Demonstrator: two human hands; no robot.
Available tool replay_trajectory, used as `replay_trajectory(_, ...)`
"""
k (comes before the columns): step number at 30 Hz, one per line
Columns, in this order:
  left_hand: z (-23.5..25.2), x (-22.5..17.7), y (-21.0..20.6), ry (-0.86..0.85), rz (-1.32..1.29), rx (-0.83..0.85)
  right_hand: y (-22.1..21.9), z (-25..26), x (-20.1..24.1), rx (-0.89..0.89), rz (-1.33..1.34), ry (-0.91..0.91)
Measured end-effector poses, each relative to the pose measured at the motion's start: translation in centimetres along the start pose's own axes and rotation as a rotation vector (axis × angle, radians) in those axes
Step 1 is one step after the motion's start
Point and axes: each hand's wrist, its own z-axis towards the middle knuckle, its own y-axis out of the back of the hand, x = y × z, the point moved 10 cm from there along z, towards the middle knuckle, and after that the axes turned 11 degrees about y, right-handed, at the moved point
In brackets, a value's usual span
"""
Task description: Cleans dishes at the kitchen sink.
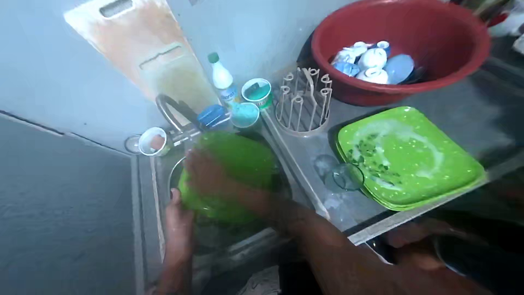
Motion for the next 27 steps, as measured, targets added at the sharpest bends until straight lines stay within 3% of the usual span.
replay_trajectory(3, 0.1, -0.5, 1.3, -0.004, -0.092, -0.047, -0.9, -4.8, 5.3, 0.025, 0.008, 0.197)
replay_trajectory(5, -0.2, -1.3, 3.3, -0.002, -0.149, -0.109, -0.1, -8.5, 5.4, 0.008, -0.058, 0.266)
replay_trajectory(8, -0.4, -2.2, 5.7, -0.026, -0.136, -0.112, 3.1, -10.5, -0.6, -0.143, -0.044, 0.159)
replay_trajectory(12, -1.0, -1.6, 4.2, 0.003, -0.043, -0.055, 5.2, -5.2, -8.9, -0.048, 0.023, -0.17)
replay_trajectory(14, -0.8, -0.7, 2.4, 0.022, 0.014, -0.006, 5.1, -1.6, -9.1, 0.021, -0.001, -0.204)
replay_trajectory(18, 0.8, 0.2, -1.0, 0.008, 0.088, 0.133, 1.5, 1.5, -0.5, 0.08, -0.07, 0.093)
replay_trajectory(21, 1.4, -0.5, -0.7, -0.01, 0.055, 0.118, -0.6, -3.4, 5.7, 0.156, -0.109, 0.359)
replay_trajectory(24, 2.0, -1.1, 2.0, 0.008, -0.019, 0.014, 1.1, -9.9, 5.3, 0.244, -0.178, 0.507)
replay_trajectory(27, 2.4, -0.9, 2.7, 0.035, 0.028, -0.005, 6.0, -12.0, 1.8, 0.241, -0.248, 0.501)
